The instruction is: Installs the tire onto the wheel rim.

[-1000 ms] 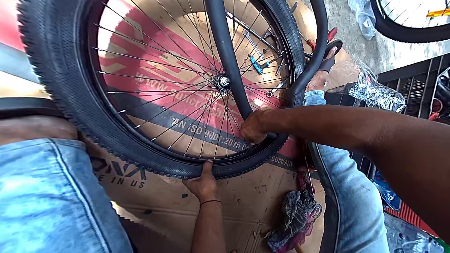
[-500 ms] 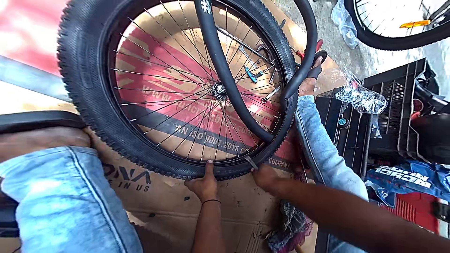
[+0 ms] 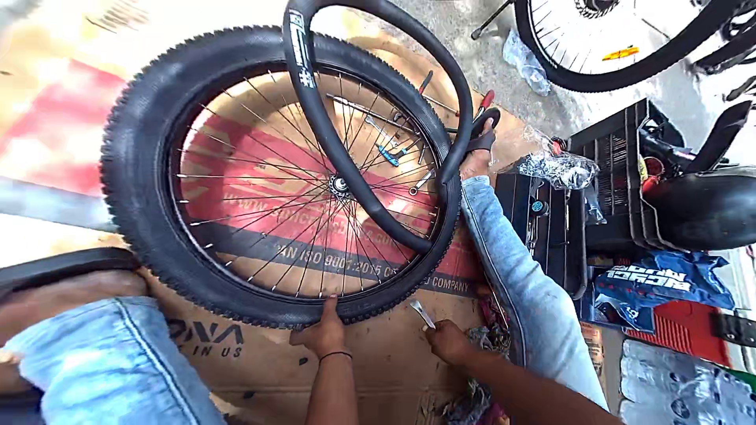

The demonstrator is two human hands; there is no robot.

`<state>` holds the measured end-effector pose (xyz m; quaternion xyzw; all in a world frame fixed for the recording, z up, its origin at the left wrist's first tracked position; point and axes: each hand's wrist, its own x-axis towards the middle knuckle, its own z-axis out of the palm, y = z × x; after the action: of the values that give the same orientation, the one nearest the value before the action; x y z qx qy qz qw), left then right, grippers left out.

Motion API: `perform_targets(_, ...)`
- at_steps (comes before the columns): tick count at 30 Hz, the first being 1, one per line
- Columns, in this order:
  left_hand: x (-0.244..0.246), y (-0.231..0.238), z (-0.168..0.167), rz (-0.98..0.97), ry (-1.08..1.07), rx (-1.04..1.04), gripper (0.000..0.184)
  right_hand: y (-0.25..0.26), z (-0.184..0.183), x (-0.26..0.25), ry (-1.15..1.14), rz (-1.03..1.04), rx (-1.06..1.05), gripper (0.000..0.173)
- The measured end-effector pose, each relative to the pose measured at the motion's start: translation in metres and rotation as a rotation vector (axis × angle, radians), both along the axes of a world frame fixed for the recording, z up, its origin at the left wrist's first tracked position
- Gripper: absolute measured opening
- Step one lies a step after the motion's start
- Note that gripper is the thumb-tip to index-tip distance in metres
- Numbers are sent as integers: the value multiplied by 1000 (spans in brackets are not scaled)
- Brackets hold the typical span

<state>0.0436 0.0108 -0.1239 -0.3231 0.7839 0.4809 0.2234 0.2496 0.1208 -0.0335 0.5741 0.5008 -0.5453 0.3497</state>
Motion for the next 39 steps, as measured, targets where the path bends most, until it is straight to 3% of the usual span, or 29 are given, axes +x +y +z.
perform_targets(3, -4, 7, 34, -258, 69, -374, 125, -28, 4, 11, -106, 350, -53, 46)
perform_targets(5, -5, 8, 67, -473, 295, -414, 115, -33, 17, 10, -133, 489, 28, 47)
perform_targets(7, -11, 10, 94, -773, 416, -323, 93, -23, 12, 2, -19, 422, 344, 63)
perform_targets(9, -14, 13, 106, -1098, 377, -396, 82, 12, 12, -28, 193, 327, 689, 72)
perform_targets(11, 0, 9, 106, -1278, 420, -489, 77, 52, 13, -63, 344, 305, 915, 82)
perform_targets(15, 49, -9, 119, -1364, 689, -442, 73, 129, 16, -130, 314, 550, 871, 90)
perform_targets(16, 61, -4, 145, -1358, 681, -391, 70, 139, 16, -143, 299, 613, 817, 89)
perform_targets(17, 68, 14, 199, -1393, 572, -365, 64, 144, 16, -154, 292, 664, 769, 86)
perform_targets(19, 49, 96, 363, -1607, -104, -427, 56, 141, 22, -168, 287, 662, 711, 76)
perform_targets(20, 45, 119, 414, -1467, -150, -354, 46, 133, 23, -164, 309, 599, 721, 69)
perform_targets(21, 41, 137, 451, -1209, -124, -292, 35, 121, 22, -158, 367, 515, 763, 60)
perform_targets(23, 34, 162, 493, -796, -161, -214, 33, 93, 22, -148, 523, 430, 815, 51)
perform_targets(25, 31, 174, 511, -558, -347, -75, 40, 73, 27, -132, 704, 491, 795, 46)
perform_targets(26, 31, 167, 498, -471, -362, 1, 42, 65, 29, -124, 799, 551, 754, 43)
perform_targets(27, 30, 148, 464, -370, -271, 79, 41, 60, 31, -118, 900, 615, 694, 43)
perform_targets(30, 33, 70, 320, -46, -107, 400, 55, 49, 33, -114, 1109, 813, 520, 50)
perform_targets(32, 27, 35, 256, 53, -85, 444, 62, 41, 35, -124, 1098, 935, 445, 66)
perform_targets(35, 1, 17, 233, 16, -82, 413, 54, 33, 39, -141, 1002, 1014, 401, 104)
perform_targets(37, -18, 7, 226, -18, 10, 355, 52, 30, 39, -143, 996, 1048, 410, 98)
perform_targets(39, -41, -31, 173, -170, 226, 262, 56, 38, 44, -139, 1026, 1051, 474, 78)
